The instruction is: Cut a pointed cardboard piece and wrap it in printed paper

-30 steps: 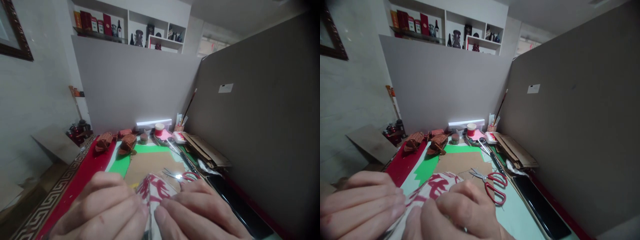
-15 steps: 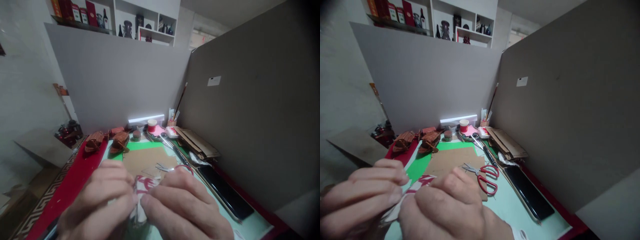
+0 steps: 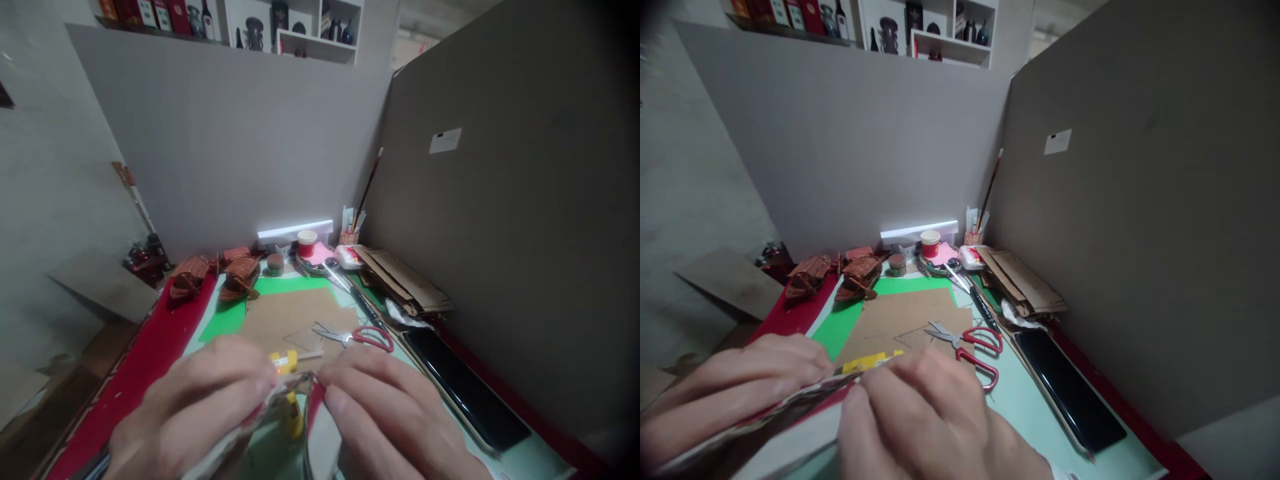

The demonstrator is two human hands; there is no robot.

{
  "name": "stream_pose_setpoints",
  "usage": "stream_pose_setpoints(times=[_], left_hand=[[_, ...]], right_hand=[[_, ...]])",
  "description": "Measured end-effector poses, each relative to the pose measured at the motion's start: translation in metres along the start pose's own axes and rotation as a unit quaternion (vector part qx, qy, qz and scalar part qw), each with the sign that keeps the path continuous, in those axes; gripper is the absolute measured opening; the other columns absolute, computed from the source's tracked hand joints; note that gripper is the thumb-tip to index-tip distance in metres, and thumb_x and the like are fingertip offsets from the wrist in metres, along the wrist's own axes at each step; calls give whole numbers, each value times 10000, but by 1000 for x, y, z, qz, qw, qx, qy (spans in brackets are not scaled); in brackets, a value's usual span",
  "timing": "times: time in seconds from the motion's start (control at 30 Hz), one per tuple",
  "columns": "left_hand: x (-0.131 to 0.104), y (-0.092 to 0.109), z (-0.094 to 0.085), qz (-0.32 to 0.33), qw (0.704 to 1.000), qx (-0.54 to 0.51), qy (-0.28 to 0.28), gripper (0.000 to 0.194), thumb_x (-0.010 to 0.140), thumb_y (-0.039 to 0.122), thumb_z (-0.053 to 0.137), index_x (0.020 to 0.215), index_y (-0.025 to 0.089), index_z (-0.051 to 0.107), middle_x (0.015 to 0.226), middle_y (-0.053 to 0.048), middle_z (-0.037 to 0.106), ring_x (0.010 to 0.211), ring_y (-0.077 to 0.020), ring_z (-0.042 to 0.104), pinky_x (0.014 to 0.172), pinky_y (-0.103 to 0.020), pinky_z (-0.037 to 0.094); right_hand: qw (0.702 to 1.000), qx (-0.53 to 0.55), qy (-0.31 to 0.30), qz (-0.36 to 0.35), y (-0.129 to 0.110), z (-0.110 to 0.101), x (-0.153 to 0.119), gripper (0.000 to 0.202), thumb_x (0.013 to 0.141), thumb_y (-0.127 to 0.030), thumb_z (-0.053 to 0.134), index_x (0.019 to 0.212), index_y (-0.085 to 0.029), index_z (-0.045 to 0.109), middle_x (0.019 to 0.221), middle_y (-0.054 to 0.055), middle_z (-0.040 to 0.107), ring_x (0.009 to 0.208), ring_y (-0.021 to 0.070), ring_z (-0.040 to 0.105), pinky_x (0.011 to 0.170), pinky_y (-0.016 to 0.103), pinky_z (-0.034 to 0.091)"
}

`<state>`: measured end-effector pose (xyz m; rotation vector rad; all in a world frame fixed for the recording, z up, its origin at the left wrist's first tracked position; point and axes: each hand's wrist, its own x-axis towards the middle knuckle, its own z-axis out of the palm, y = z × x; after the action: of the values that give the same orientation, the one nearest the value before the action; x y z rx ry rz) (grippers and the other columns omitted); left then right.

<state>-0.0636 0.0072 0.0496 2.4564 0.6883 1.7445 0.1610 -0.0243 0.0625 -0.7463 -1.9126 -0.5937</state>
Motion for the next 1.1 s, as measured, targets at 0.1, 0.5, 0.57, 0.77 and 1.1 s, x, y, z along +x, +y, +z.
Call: stream_pose_setpoints(times=[0.1,0.5,0.57,0.77,1.1], left_hand=[[15,8,2,-158,986,-47,12,169,893,183,609,971,304,697,881,52,722,773,-143,678,682,-228,577],[13,-35,19,-459,846,-172,-212,79,854,237,637,890,197,695,847,6,732,806,-196,676,697,-268,523],[2,-36,21,-458,848,-157,-214,92,856,234,632,908,198,698,857,8,742,803,-193,676,710,-270,517],[-15,-34,19,-432,877,-54,-202,130,854,232,612,755,192,686,716,8,717,678,-172,646,639,-261,460],[-20,-23,15,-393,890,31,-228,169,838,165,573,731,250,672,678,65,715,642,-126,679,559,-214,468]], right_hand=[[996,2,-6,85,-1,8,8,235,937,-162,578,1167,-166,628,997,71,745,951,222,713,560,229,545],[841,272,-355,304,7,47,-7,130,940,-216,448,848,-235,359,737,-19,530,612,149,474,523,266,300],[851,273,-348,283,6,53,-11,133,927,-177,434,834,-231,355,714,-21,506,594,146,441,524,268,286],[873,305,-309,223,2,67,-30,134,891,-95,369,833,-208,410,691,-18,525,551,130,422,524,267,303],[910,289,-163,248,-15,82,-41,125,808,-139,421,710,-212,394,546,-62,376,422,91,271,406,252,195]])
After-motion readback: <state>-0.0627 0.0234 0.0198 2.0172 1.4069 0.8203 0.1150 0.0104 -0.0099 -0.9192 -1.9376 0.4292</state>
